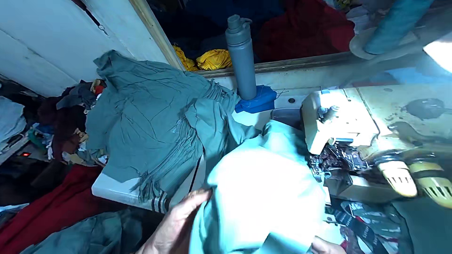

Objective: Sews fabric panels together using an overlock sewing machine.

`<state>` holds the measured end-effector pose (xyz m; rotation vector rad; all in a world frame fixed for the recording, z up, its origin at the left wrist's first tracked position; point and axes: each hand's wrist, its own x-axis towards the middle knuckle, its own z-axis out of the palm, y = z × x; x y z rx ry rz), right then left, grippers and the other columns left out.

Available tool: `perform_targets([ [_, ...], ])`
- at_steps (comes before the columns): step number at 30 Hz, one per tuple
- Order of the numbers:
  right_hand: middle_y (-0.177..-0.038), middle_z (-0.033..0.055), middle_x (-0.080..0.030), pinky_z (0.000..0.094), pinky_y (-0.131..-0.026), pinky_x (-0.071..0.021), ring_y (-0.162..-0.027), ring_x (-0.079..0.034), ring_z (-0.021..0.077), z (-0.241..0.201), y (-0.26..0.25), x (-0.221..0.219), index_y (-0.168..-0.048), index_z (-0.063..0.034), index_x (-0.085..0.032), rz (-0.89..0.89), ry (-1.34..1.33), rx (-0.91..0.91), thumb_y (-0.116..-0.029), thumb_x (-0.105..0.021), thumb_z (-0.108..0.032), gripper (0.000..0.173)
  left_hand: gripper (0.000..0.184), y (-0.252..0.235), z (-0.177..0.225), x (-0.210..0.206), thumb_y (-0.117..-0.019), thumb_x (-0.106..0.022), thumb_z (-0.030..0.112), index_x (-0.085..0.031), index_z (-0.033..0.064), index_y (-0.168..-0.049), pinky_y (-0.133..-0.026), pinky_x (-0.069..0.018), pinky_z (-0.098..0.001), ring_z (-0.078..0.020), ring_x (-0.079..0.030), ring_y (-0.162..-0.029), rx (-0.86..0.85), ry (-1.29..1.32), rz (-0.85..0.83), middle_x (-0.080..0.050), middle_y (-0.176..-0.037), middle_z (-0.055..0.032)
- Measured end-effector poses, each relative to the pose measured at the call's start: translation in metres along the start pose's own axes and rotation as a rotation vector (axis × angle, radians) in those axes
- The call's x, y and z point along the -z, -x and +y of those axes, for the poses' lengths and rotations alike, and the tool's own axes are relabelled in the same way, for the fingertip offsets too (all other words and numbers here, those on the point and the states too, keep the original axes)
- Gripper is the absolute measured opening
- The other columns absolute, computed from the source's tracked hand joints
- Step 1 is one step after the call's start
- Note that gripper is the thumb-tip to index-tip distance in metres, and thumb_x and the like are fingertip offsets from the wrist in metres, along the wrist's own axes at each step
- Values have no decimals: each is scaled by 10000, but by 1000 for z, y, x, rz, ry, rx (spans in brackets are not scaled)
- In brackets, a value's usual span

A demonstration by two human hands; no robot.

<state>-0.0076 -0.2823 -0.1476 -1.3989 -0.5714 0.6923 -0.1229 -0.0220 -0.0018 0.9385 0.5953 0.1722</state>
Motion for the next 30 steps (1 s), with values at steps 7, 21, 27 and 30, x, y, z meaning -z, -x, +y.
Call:
perform_targets([
  [7,-903,-28,-773,230,-795,-613,-836,-722,3,-4,15,1,-982,4,-736,-47,0,16,-848,-725,47,142,213,3,-55,60,-905,-637,226,-756,64,-975,-769,-600,-380,-159,-728,-841,-572,-1526,297,-757,-916,-46],
  [21,-764,161,-706,215,-688,-524,-719,-666,58,-14,16,5,-894,110,-697,-240,129,195,-955,-663,-52,176,198,-13,-115,-49,-981,-558,59,-709,-7,-872,-684,-509,-168,-3,-617,-719,-571,-979,150,-669,-769,-2],
  [27,-783,115,-719,192,-716,-536,-749,-669,9,-6,19,12,-869,95,-696,-216,51,154,-901,-723,-57,158,97,-5,-58,-53,-883,-714,85,-721,-9,-861,-711,-538,-117,26,-653,-763,-799,-1044,32,-716,-797,-24],
  [30,-868,100,-753,162,-793,-552,-840,-697,-14,-9,21,14,-939,99,-720,-184,13,171,-883,-730,-71,178,118,12,-68,-63,-930,-681,74,-746,-9,-879,-636,-535,-255,-164,-673,-695,-844,-1331,-260,-703,-748,-131],
])
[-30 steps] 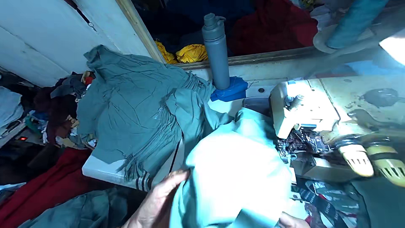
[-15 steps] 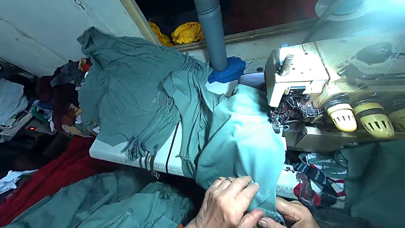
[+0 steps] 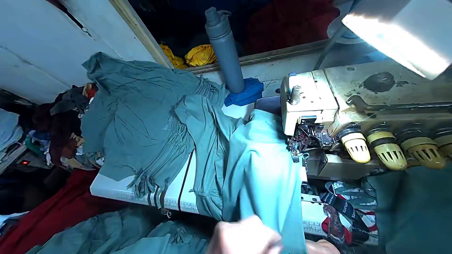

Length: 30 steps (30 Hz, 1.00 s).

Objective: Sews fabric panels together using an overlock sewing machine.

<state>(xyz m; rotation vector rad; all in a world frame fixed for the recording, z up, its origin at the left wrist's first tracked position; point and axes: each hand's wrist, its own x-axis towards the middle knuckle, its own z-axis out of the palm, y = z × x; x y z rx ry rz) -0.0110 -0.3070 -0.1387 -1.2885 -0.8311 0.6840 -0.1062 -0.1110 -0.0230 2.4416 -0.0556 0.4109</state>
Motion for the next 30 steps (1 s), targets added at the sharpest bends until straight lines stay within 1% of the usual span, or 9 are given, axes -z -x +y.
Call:
perform_targets([
  [4,-843,37,-738,149,-771,-540,-813,-669,-47,-2,2,5,-921,76,-713,44,5,-13,-867,-739,-85,172,139,3,-7,-30,-950,-612,61,-746,30,-932,-421,-437,-313,-205,-570,-487,-250,-274,-144,-629,-674,-85],
  [7,-874,-63,-745,202,-801,-574,-843,-679,-52,-4,-2,11,-959,0,-724,108,-30,-34,-859,-741,-43,110,155,-16,-3,-35,-933,-595,52,-746,42,-899,-404,-420,-294,-180,-552,-477,-304,-385,-183,-616,-678,-61],
  [11,-924,-173,-766,191,-795,-599,-850,-704,-63,-22,-23,9,-1058,-143,-741,255,-123,-77,-804,-706,51,321,146,-48,4,-37,-903,-610,60,-750,37,-869,-401,-440,-297,-179,-581,-490,-287,-454,-170,-633,-714,-79],
  [14,-824,-180,-740,147,-709,-578,-752,-676,-81,-27,-41,9,-958,-156,-735,374,-119,-65,-761,-711,68,299,127,-69,-5,-44,-863,-607,67,-700,49,-778,-367,-403,-273,-157,-553,-456,-355,-567,-61,-589,-667,-63],
  [16,-678,-223,-614,110,-567,-469,-605,-552,-115,-26,-52,6,-774,-236,-640,469,-89,-64,-724,-701,43,290,114,-84,-7,-48,-833,-632,81,-702,45,-751,-357,-399,-267,-151,-560,-447,-356,-609,2,-586,-649,-61],
  [22,-716,-166,-693,142,-622,-536,-660,-629,-81,-24,-66,-1,-772,-200,-712,512,-141,-6,-782,-721,40,240,142,-106,-7,-61,-870,-656,118,-700,50,-753,-378,-432,-304,-178,-574,-479,-214,-608,19,-557,-637,-52],
  [26,-745,-162,-706,142,-651,-551,-693,-642,-81,-18,-66,-4,-786,-181,-728,524,-133,41,-822,-672,28,220,188,-91,-10,-52,-905,-630,194,-678,108,-744,-392,-409,-285,-146,-572,-507,-284,-520,45,-561,-639,-10],
  [28,-739,-104,-714,170,-632,-568,-675,-659,-38,-11,-66,-2,-801,-118,-734,494,-157,50,-855,-624,52,210,185,-66,-20,-31,-942,-588,194,-727,98,-867,-452,-473,-307,-146,-624,-580,-226,-436,65,-634,-703,-17],
  [30,-718,-68,-708,182,-615,-564,-657,-659,-13,-8,-67,-3,-784,-87,-730,499,-162,48,-848,-607,65,206,290,-37,-36,-5,-900,-583,195,-758,52,-1081,-502,-558,-386,-172,-704,-636,27,-490,23,-738,-795,-32],
])
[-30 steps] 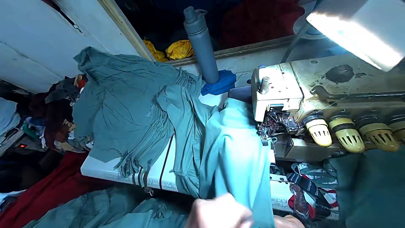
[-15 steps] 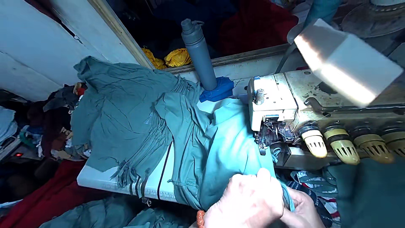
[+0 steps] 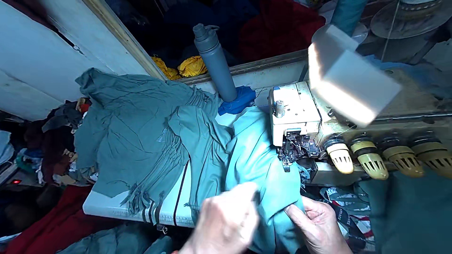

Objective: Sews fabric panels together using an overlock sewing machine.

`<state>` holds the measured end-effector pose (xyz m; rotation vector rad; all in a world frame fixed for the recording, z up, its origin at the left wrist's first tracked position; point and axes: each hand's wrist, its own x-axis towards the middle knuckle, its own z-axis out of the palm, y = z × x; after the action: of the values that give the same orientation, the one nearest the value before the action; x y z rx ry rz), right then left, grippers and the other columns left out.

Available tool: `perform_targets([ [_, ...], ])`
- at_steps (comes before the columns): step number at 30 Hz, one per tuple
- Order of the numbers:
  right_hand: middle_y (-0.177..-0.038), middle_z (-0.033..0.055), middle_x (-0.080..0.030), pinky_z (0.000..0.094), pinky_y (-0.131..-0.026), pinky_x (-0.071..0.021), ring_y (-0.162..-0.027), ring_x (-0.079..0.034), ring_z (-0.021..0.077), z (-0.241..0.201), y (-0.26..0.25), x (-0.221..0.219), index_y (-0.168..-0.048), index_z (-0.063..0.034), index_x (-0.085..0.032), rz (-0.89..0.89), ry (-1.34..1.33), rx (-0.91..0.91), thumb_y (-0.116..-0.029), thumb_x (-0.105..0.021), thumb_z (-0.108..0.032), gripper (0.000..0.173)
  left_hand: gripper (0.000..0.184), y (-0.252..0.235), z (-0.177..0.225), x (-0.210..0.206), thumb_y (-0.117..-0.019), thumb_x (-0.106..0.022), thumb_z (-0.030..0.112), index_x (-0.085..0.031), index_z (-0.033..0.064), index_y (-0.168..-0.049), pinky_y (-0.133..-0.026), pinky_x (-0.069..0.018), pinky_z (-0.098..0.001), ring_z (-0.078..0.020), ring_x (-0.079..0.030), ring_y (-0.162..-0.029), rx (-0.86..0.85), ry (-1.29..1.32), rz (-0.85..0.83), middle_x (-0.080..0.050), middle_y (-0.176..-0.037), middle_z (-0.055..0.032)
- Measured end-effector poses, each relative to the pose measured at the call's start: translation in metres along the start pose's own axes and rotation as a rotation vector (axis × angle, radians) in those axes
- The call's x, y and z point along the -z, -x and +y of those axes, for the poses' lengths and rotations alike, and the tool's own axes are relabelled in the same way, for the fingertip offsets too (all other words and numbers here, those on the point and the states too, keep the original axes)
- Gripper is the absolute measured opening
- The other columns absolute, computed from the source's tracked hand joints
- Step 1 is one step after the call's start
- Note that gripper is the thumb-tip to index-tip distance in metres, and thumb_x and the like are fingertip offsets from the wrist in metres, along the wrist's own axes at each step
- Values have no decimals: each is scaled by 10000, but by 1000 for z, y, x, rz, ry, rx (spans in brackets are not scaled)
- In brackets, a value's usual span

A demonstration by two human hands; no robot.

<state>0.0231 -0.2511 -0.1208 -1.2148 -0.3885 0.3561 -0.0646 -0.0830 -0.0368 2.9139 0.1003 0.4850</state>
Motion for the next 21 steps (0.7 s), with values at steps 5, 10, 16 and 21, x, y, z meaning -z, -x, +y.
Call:
perform_targets([
  [5,-672,-80,-675,161,-572,-528,-614,-623,-30,11,-4,-3,-726,-110,-703,20,29,76,-851,-614,21,202,363,64,-72,-6,-1010,-603,229,-615,0,-1292,-828,-510,-653,-456,-693,-889,633,41,-768,-707,-898,-234],
  [10,-742,-96,-709,137,-641,-550,-691,-647,-73,-4,2,8,-820,-73,-723,-174,156,149,-898,-644,-24,121,227,62,-106,32,-1002,-550,86,-649,-89,-1107,-697,-627,-487,-274,-732,-705,700,241,-56,-712,-816,-175],
  [16,-691,-14,-684,173,-604,-523,-608,-605,-35,-9,33,3,-873,40,-708,-445,189,-53,-916,-654,-11,86,280,4,-145,107,-1009,-569,-7,-568,-114,-1267,-937,-518,-628,-455,-681,-1057,616,9,315,-659,-1193,-324],
  [21,-709,63,-695,260,-646,-549,-632,-644,52,28,53,17,-869,61,-712,-444,327,-160,-936,-668,-90,171,197,16,-56,30,-910,-615,131,-716,6,-1024,-710,-624,-364,-169,-725,-794,263,187,168,-739,-939,-95],
])
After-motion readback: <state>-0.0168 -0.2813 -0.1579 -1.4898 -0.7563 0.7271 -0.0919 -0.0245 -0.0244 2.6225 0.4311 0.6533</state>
